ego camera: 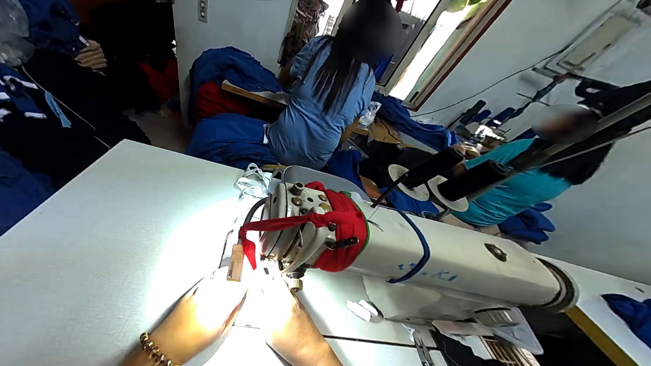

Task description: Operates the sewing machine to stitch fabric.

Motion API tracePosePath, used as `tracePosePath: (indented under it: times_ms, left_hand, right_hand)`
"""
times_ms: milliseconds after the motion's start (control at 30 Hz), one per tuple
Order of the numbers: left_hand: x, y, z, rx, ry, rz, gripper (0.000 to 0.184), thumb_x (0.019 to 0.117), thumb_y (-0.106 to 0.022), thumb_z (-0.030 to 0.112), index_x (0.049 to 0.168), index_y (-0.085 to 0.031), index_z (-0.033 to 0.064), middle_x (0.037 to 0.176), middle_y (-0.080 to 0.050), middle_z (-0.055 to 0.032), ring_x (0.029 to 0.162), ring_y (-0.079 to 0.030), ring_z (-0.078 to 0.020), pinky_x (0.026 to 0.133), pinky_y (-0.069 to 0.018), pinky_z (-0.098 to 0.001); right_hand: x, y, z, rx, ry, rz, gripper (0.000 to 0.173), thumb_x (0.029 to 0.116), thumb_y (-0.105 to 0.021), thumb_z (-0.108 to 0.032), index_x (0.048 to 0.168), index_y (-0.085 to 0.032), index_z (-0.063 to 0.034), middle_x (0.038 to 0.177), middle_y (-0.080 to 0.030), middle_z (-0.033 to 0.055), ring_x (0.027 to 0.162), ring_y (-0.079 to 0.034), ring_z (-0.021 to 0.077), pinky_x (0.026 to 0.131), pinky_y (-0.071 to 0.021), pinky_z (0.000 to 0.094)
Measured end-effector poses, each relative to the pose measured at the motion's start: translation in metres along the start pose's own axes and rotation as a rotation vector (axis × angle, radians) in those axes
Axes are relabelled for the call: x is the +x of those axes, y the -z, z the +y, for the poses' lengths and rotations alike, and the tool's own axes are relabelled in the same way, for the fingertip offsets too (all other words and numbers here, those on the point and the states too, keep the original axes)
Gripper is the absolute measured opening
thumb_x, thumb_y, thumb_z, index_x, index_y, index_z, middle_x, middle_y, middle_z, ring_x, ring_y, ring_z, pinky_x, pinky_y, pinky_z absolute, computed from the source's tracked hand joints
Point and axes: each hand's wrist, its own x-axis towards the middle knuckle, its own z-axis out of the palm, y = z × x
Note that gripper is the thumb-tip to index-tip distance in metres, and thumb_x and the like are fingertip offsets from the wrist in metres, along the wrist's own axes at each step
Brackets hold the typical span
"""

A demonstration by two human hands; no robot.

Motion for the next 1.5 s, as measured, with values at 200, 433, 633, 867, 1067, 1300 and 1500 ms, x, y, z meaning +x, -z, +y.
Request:
tracePosePath:
  times_ms: [200, 433, 633, 867, 1067, 1300, 1500]
  left_hand:
    - [-0.001, -0.002, 0.0, -0.017, -0.001, 0.01, 0.033, 0.097, -0.046, 0.022, 0.108, -0.076, 0.0144, 0.101, -0.075, -0.0022, 0.092, -0.073, -0.0196, 0.076, -0.0598, -0.0386]
    - [-0.004, -0.005, -0.001, -0.004, 0.008, 0.006, 0.034, 0.0964, -0.045, 0.024, 0.107, -0.076, 0.016, 0.106, -0.075, -0.0004, 0.097, -0.072, -0.0178, 0.082, -0.0587, -0.0386]
    - [-0.003, -0.008, -0.003, -0.023, 0.0, 0.048, 0.034, 0.0991, -0.045, 0.024, 0.107, -0.077, 0.0142, 0.107, -0.075, -0.0009, 0.097, -0.072, -0.0169, 0.083, -0.0589, -0.0365]
    - [0.005, -0.001, 0.001, -0.014, 0.075, -0.05, 0.037, 0.0965, -0.046, 0.026, 0.111, -0.078, 0.0148, 0.099, -0.076, -0.0034, 0.087, -0.074, -0.0217, 0.072, -0.06, -0.0412]
    - [0.011, 0.008, 0.003, -0.036, 0.147, -0.23, 0.041, 0.1004, -0.042, 0.026, 0.124, -0.074, 0.0141, 0.127, -0.072, -0.0045, 0.108, -0.071, -0.0246, 0.089, -0.0569, -0.0448]
    - [0.015, 0.011, 0.004, -0.032, 0.175, -0.253, 0.041, 0.1011, -0.043, 0.03, 0.125, -0.073, 0.017, 0.121, -0.073, -0.0078, 0.12, -0.066, -0.0282, 0.099, -0.0522, -0.048]
    - [0.021, 0.017, 0.005, -0.041, 0.226, -0.354, 0.045, 0.1035, -0.038, 0.034, 0.132, -0.07, 0.0191, 0.137, -0.066, -0.0076, 0.139, -0.052, -0.0286, 0.115, -0.0392, -0.0468]
  right_hand:
    - [-0.001, -0.002, 0.004, -0.046, 0.101, 0.039, 0.028, 0.0895, -0.063, -0.016, 0.111, -0.077, -0.0047, 0.113, -0.075, 0.0142, 0.111, -0.07, 0.0259, 0.099, -0.0547, 0.0352]
    - [0.0, -0.005, 0.008, -0.029, 0.144, 0.079, 0.026, 0.0927, -0.061, -0.022, 0.104, -0.079, -0.0066, 0.109, -0.076, 0.0132, 0.108, -0.071, 0.0262, 0.097, -0.0557, 0.0359]
    - [0.001, -0.005, 0.007, -0.04, 0.135, 0.079, 0.026, 0.0932, -0.061, -0.022, 0.106, -0.078, -0.0069, 0.11, -0.075, 0.0138, 0.108, -0.071, 0.026, 0.096, -0.0561, 0.0356]
    - [0.004, -0.001, 0.004, 0.034, 0.002, -0.002, 0.033, 0.0932, -0.061, -0.024, 0.117, -0.076, -0.0057, 0.116, -0.074, 0.0148, 0.113, -0.069, 0.0255, 0.098, -0.0554, 0.0374]
    - [0.001, 0.001, 0.014, -0.107, 0.18, 0.08, 0.027, 0.0935, -0.06, -0.022, 0.108, -0.079, -0.0082, 0.11, -0.076, 0.0107, 0.108, -0.071, 0.0235, 0.095, -0.0567, 0.0349]
    - [-0.02, 0.097, 0.011, -0.057, 0.223, -0.049, 0.019, 0.0936, -0.062, -0.019, 0.088, -0.074, -0.0062, 0.094, -0.074, 0.0098, 0.095, -0.07, 0.0248, 0.086, -0.0579, 0.037]
    - [-0.069, 0.2, 0.029, -0.058, 0.043, 0.054, 0.027, 0.1018, -0.061, -0.023, 0.113, -0.073, -0.0016, 0.101, -0.073, 0.0181, 0.094, -0.068, 0.0222, 0.086, -0.0552, 0.0324]
